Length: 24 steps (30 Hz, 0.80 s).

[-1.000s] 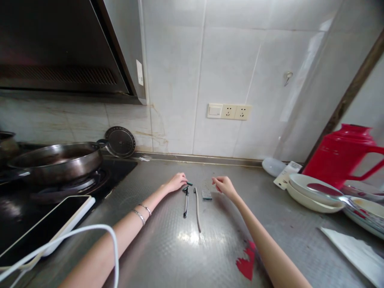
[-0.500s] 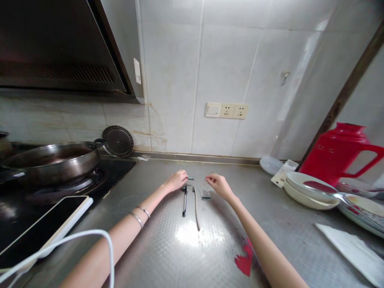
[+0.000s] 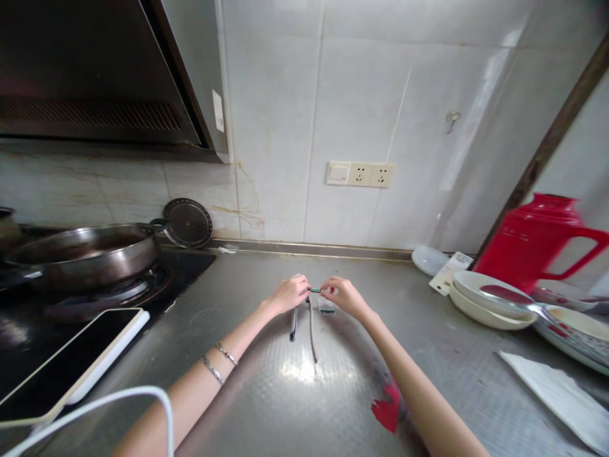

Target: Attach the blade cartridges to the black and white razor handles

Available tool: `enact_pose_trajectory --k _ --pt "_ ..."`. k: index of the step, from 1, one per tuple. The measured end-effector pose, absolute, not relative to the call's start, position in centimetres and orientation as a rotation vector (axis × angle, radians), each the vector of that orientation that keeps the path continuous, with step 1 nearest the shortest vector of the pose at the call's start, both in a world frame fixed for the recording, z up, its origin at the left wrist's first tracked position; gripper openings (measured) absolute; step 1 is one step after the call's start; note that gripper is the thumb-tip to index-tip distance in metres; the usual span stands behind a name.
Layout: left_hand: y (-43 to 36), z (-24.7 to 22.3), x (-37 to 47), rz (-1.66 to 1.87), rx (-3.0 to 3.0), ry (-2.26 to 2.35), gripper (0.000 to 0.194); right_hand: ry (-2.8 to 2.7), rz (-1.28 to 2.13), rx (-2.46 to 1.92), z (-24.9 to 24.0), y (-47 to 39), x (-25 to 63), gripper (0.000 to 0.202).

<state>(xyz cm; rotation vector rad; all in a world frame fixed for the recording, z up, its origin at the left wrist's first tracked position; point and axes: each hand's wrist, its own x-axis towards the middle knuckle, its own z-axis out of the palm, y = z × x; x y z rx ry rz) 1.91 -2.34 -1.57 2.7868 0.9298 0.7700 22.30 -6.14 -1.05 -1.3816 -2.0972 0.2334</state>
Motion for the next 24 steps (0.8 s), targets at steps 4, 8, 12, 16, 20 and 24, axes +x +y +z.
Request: enact_pose_trajectory --k 4,8,12,16,20,24 --pt "-2.6 -1.7 1.9 0.756 2.767 0.924 0.023 -2.115 0.253 -1.356 -1.2 -6.2 22.1 0.015" --pt "-3.0 -1.8 1.9 0.773 2.7 0.92 0.025 -2.119 0.241 -1.368 -1.4 -6.3 22.1 0.015" --pt "-3.0 -1.5 1.6 0.865 2.653 0.968 0.047 -2.12 0.245 -1.397 -1.5 -6.2 23.1 0.014" --pt "-2.4 -0.9 1.2 0.997 2.628 1.05 0.04 -2.197 0.33 -1.466 -1.6 -5.8 24.6 0.013" --pt "-1.8 -0.7 0.8 1.101 2.581 1.082 0.033 -2.262 0.341 -1.557 -1.7 -5.6 25.5 0.014" --pt "-1.6 -0.8 0.7 1.097 2.575 1.083 0.032 -2.286 0.335 -1.601 -1.9 -5.6 25.7 0.014"
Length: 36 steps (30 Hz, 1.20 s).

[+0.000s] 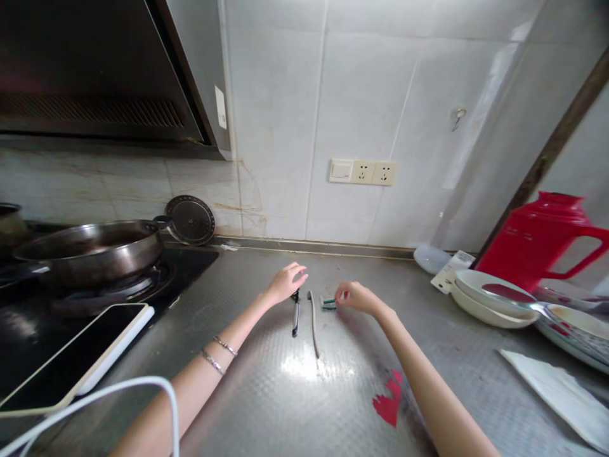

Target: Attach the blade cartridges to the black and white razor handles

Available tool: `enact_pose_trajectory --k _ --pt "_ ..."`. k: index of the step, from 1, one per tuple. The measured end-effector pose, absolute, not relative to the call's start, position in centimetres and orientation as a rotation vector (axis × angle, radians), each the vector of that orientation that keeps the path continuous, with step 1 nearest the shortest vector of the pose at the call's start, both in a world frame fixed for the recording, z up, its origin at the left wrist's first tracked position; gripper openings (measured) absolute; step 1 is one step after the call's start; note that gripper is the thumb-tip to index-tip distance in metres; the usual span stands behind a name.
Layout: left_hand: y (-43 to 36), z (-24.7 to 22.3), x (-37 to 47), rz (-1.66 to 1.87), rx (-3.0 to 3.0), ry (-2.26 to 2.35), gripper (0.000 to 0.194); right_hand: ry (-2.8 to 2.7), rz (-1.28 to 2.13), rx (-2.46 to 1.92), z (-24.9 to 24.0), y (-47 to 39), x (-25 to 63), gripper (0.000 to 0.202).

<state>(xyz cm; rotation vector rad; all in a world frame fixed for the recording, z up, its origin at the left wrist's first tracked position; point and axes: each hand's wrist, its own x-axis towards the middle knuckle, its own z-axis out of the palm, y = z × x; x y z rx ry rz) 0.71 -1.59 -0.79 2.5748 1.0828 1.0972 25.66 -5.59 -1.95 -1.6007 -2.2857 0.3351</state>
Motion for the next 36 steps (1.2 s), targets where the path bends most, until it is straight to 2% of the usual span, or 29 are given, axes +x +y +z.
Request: enact_pose_trajectory --k 15,30,36 --pt "-1.8 -1.0 0.9 1.055 2.578 1.068 0.031 -2.261 0.368 -1.557 -2.3 -5.5 25.1 0.015" --pt "-1.8 -0.7 0.9 1.061 2.592 0.999 0.025 -2.325 0.305 -1.485 -2.8 -5.6 24.5 0.024" --pt "-1.8 -0.7 0.9 1.045 2.582 1.016 0.025 -2.323 0.319 -1.486 -2.9 -5.7 24.0 0.021"
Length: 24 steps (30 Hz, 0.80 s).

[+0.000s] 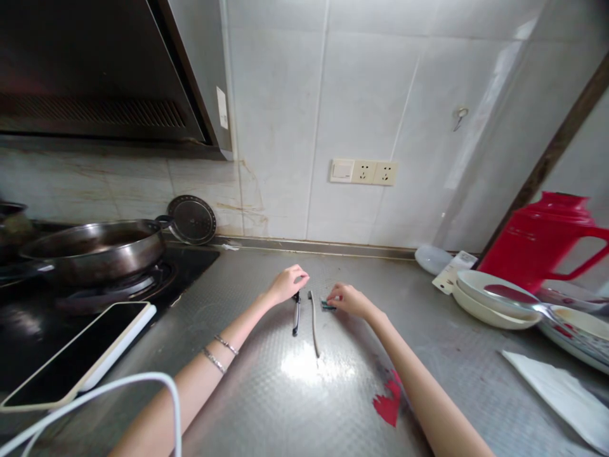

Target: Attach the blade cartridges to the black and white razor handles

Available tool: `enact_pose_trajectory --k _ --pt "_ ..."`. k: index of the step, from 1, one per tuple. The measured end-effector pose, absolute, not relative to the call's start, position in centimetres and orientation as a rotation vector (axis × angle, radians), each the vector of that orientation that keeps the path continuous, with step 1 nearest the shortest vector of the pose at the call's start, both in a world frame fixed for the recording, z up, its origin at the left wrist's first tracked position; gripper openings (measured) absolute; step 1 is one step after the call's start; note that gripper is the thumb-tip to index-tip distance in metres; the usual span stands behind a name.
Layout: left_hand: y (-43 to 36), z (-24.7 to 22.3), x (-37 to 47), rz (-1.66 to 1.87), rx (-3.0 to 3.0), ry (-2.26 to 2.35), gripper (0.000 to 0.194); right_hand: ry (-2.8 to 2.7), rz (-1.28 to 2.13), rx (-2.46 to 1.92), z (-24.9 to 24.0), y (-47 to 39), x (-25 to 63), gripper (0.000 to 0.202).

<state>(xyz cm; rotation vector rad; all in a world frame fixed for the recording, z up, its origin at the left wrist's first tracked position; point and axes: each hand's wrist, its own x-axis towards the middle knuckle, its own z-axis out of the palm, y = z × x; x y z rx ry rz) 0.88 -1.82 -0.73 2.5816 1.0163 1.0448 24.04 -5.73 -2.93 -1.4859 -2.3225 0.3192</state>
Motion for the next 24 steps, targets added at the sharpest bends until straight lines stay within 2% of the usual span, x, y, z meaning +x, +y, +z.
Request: enact_pose_trajectory --k 10,24 --pt "-1.9 -0.7 0.9 1.014 2.59 1.012 0.027 -2.322 0.346 -1.487 -2.7 -6.0 23.6 0.017" --pt "-2.1 0.2 1.0 0.99 2.57 1.113 0.027 -2.231 0.368 -1.437 -2.5 -5.7 24.2 0.023"
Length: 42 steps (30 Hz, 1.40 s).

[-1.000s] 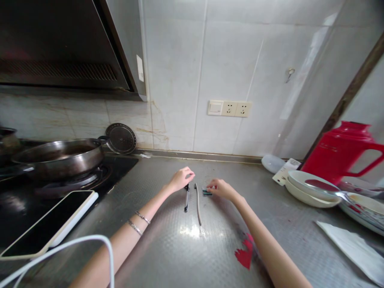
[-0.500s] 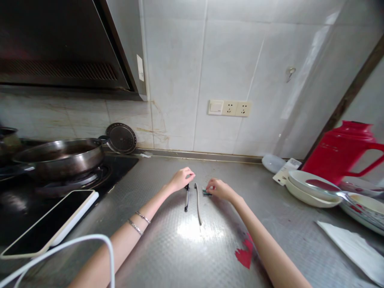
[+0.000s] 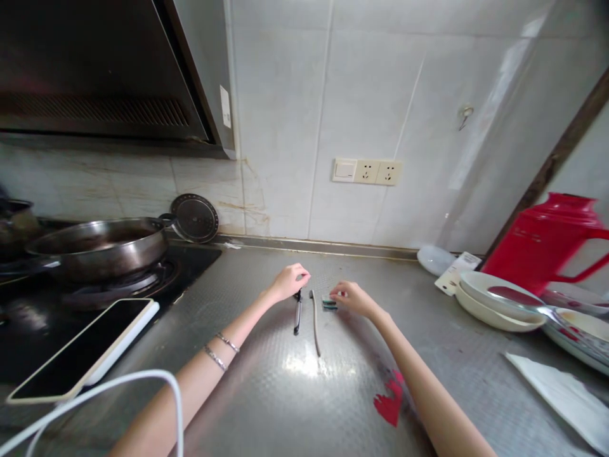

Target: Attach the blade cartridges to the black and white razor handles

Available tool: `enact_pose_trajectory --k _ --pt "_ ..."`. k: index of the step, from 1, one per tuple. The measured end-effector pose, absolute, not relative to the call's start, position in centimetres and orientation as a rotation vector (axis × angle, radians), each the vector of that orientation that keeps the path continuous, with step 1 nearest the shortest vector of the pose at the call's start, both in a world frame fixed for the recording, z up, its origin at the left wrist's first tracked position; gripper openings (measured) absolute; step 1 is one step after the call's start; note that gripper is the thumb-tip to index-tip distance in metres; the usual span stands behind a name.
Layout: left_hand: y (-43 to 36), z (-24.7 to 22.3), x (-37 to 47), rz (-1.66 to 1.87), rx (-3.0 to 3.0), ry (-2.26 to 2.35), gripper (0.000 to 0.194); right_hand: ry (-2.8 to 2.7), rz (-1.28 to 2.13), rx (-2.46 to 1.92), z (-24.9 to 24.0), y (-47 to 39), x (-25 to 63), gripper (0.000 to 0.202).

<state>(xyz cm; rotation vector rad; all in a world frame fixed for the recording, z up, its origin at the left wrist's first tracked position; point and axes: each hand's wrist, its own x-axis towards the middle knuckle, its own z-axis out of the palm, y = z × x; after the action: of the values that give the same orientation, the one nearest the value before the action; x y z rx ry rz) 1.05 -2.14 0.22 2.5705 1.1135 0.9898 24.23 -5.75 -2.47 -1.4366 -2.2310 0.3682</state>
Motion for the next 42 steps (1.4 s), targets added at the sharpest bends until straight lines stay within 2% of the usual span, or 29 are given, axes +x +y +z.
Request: enact_pose_trajectory --k 2,6,8,13,21,31,39,42 --pt "-2.4 0.6 1.1 0.864 2.536 1.232 0.029 -2.205 0.351 -1.458 -2.5 -5.7 24.4 0.025" --pt "-4.4 1.2 0.7 0.28 2.406 1.402 0.03 -2.164 0.314 -1.508 -2.4 -5.6 24.4 0.028" --pt "-5.9 1.2 0.5 0.096 2.352 1.438 0.032 -2.156 0.289 -1.562 -2.3 -5.7 24.3 0.032" --pt "-9.5 0.0 0.3 0.147 2.398 1.637 0.037 -2.162 0.203 -1.629 -1.5 -6.2 23.8 0.037" --pt "-11.6 -2.2 0.8 0.251 2.411 1.805 0.026 -2.051 0.12 -1.682 0.2 -7.7 20.9 0.039" --pt "-13.3 -0.6 3.0 0.515 2.397 1.732 0.038 -1.993 0.616 -1.675 0.0 -9.8 17.8 0.042" --pt "-14.6 0.3 7.4 0.481 2.468 1.614 0.037 -1.913 0.406 -1.721 0.7 -12.0 20.4 0.036" --pt "-15.4 0.2 8.6 0.472 2.515 1.535 0.044 -1.935 0.274 -1.78 0.7 -12.4 22.3 0.033"
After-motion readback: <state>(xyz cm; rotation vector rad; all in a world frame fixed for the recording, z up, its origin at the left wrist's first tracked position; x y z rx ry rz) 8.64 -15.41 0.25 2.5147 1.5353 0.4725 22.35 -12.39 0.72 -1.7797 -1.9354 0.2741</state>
